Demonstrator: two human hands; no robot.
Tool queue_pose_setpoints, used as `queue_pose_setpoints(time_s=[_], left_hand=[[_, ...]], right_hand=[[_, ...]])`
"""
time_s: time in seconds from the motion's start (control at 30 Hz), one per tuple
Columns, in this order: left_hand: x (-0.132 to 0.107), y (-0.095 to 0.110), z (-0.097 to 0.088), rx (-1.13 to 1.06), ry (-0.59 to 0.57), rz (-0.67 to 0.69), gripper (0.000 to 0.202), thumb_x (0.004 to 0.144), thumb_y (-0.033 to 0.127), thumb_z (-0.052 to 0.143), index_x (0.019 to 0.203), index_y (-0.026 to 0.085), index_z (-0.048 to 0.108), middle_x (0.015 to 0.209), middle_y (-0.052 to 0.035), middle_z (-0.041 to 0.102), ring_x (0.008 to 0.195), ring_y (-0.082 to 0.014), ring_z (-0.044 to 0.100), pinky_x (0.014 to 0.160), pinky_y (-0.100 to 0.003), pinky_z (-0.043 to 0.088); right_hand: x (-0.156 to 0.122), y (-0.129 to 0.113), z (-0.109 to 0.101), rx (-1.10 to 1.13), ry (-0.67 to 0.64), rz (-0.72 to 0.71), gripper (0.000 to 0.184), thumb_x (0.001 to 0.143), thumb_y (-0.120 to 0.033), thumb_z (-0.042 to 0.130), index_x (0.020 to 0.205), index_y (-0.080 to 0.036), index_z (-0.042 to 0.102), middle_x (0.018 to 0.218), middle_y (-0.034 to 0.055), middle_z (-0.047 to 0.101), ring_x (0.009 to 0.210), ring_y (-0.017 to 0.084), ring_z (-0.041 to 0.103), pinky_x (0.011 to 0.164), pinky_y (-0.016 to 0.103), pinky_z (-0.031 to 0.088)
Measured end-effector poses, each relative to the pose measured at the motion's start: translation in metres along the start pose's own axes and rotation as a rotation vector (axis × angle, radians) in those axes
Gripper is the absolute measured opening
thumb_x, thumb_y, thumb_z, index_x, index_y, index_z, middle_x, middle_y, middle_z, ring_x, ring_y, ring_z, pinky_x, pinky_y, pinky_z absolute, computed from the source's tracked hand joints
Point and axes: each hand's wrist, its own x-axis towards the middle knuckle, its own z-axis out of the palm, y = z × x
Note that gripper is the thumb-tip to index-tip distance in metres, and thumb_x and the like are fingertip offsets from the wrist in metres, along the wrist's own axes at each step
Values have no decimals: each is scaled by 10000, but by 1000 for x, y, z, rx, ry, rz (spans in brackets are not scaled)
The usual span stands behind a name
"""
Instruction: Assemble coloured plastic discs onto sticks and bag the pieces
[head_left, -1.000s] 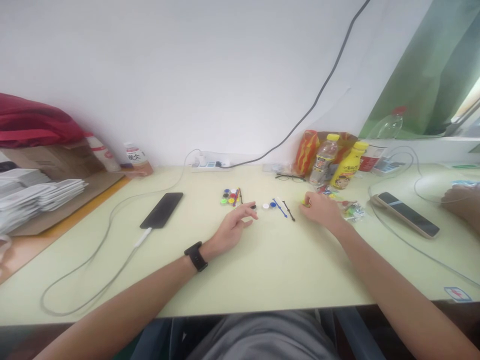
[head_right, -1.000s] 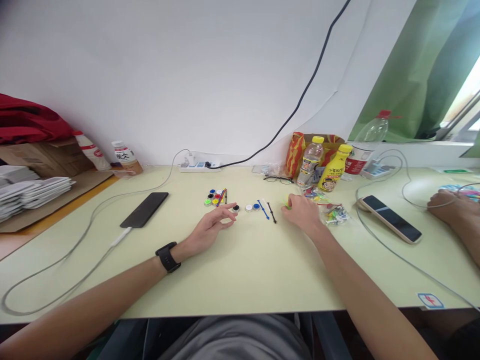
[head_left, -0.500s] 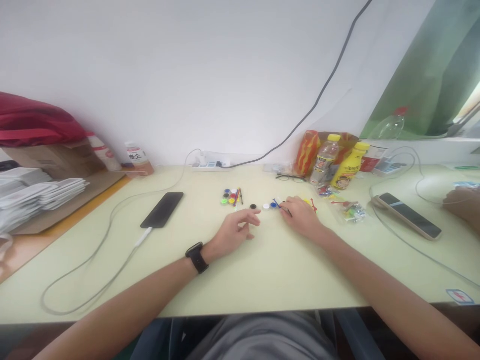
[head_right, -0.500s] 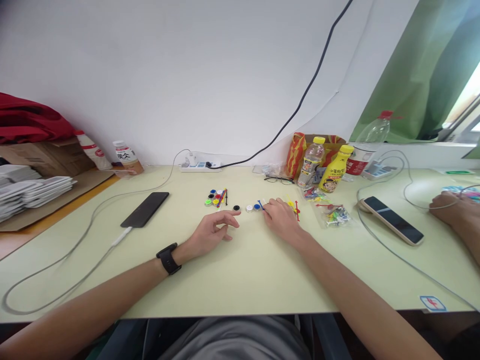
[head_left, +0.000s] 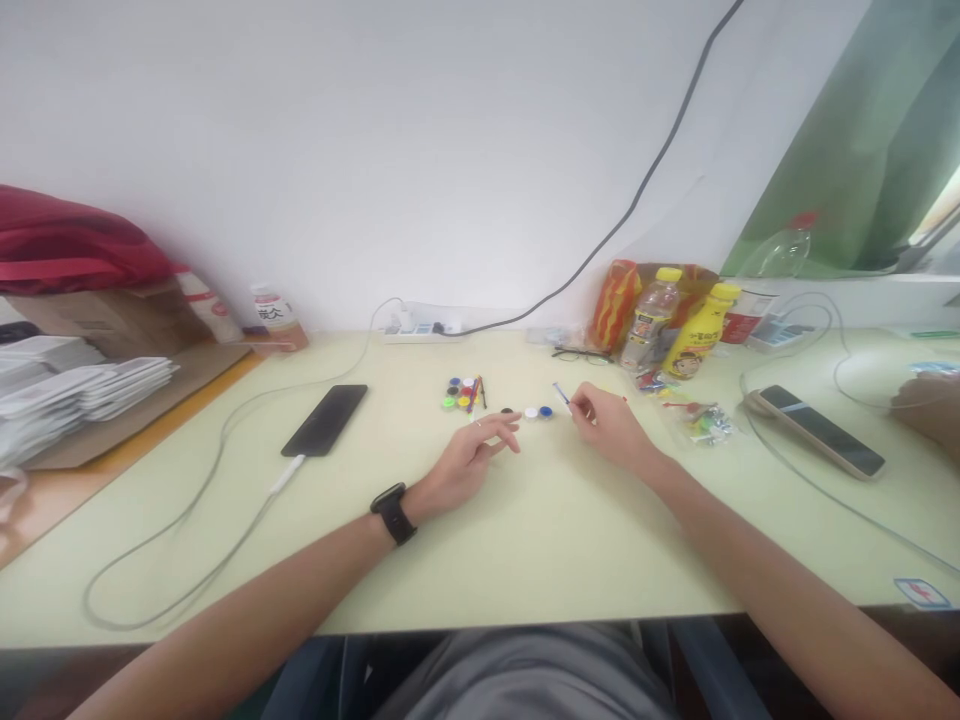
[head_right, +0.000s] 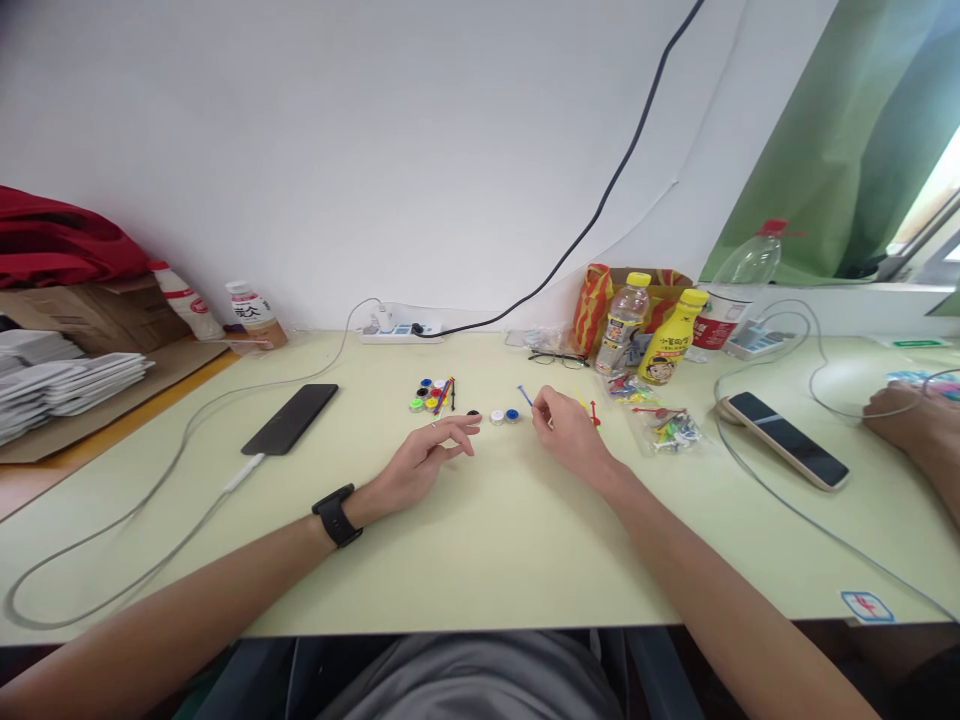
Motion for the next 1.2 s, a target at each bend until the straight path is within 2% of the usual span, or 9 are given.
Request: queue_pose_setpoints(time_s=[0.07,0.17,0.3,0.53,0.8,0.9,0.97,1.1,1.2], left_hand=[[0,2,1,13,-4,-11,276,891,92,470,942,187,724,1525,-124,533,1409,-293,524,1123,-516,502],[0,4,1,37,-12,-11,248,902,100,483,920,184,716,1475,-133,581,1412,-296,522,1112,-507,505],[0,7,1,154,-9,13,224,942,121,495,891,188,703,1385,-122,656,1336,-280,591,1140,-494,462],[0,10,0,263,-49,31,259,979,105,469,888,198,693,1322,-95,696,1268,-251,632,1128,-431,439],[-1,12,1,236,-74,24,296,902,33,457,915,195,704,1301,-96,696,1246,-243,635,1098,-420,471],[-2,12,1,214,-102,4,350,804,-5,477,971,197,708,1311,-95,682,1273,-253,614,1049,-400,516],[-3,11,2,244,-96,-5,400,788,-5,487,1044,210,708,1291,-80,685,1258,-245,615,1045,-391,522],[-3,10,4,364,-25,-1,336,890,137,603,1203,234,677,1254,-75,686,1173,-239,634,1057,-407,520],[-3,9,5,420,-23,21,407,903,325,730,1292,239,649,1287,-97,662,1171,-257,631,1058,-424,520]], right_hand=[[-1,0,1,85,-13,2,86,921,-181,550,974,-225,602,830,8,715,737,183,653,686,299,459],[-2,0,4,79,-6,-5,218,893,-160,560,1080,-222,654,881,23,737,778,195,671,718,310,481],[-2,1,6,3,-7,-54,204,862,-132,563,987,-209,704,942,54,743,837,213,674,735,322,484],[-5,0,4,-36,-14,-72,213,887,-132,556,995,-201,726,959,60,739,870,216,674,739,316,483],[-5,2,4,-57,-50,-88,244,913,-132,528,1023,-200,735,971,66,739,855,209,673,744,316,472],[-6,0,2,-58,-41,-84,235,874,-112,543,980,-202,732,947,58,739,834,202,667,738,311,464],[-6,-2,0,-61,-29,-78,204,845,-110,558,920,-201,724,923,55,741,827,203,665,733,310,458],[-7,-9,-6,3,-79,-72,163,818,-129,563,816,-205,707,825,38,738,773,199,656,683,300,449],[-12,-20,-6,183,-234,-126,209,809,-119,549,848,-211,732,862,34,754,785,193,664,681,291,470]])
